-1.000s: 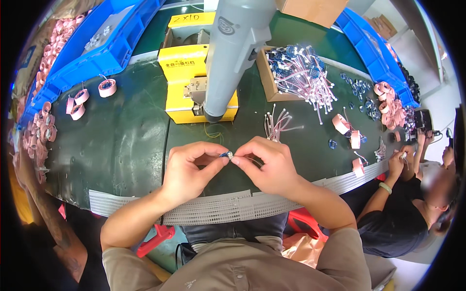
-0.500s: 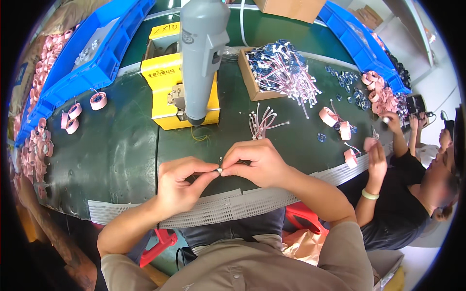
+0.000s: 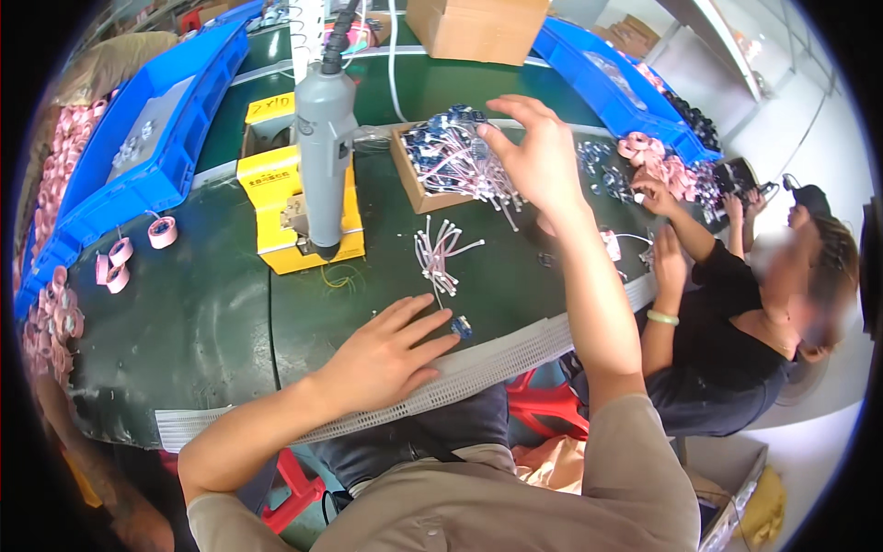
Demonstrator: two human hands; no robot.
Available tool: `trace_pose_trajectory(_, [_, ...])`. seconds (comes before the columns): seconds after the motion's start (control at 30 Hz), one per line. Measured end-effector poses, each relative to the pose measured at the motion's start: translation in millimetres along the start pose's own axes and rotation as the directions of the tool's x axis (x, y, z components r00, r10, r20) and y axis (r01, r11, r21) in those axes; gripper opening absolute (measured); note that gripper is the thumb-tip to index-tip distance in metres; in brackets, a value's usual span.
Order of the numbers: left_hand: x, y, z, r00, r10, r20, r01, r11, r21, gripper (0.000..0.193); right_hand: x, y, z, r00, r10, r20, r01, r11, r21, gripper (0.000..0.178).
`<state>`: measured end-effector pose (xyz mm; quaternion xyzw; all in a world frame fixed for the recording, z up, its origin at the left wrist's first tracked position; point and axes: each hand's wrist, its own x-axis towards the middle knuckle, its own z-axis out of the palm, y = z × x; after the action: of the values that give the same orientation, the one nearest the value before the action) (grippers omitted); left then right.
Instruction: Assembling small electronic components and wiring onto circuit boards and into plastic housings at a factory workbench.
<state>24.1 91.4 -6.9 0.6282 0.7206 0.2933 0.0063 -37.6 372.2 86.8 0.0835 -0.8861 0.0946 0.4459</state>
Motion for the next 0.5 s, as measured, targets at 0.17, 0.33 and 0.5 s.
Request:
trace_pose_trajectory(0.17, [5, -3, 22, 0.995, 0.100, 0.010, -0.101, 0.993, 0.063, 0.042, -79, -15, -51, 0.806, 0.535, 0.253, -0.563, 0.825, 0.049, 0.020])
trace_pose_trajectory(0.33, [-1, -2, 16, 0.995, 0.095, 0.006, -0.095, 0.992, 0.083, 0.036, -164, -6, -53, 0.844, 0.414, 0.340, -0.348, 0.906, -0.242, 0.022])
trace_pose_trajectory(0.5, [-17, -4, -4, 0.986, 0.059, -0.157, -0.055, 0.998, 0.026, 0.026, -157, -58, -55, 0.732, 0.474, 0.490, -0.607, 0.781, 0.150, 0.020])
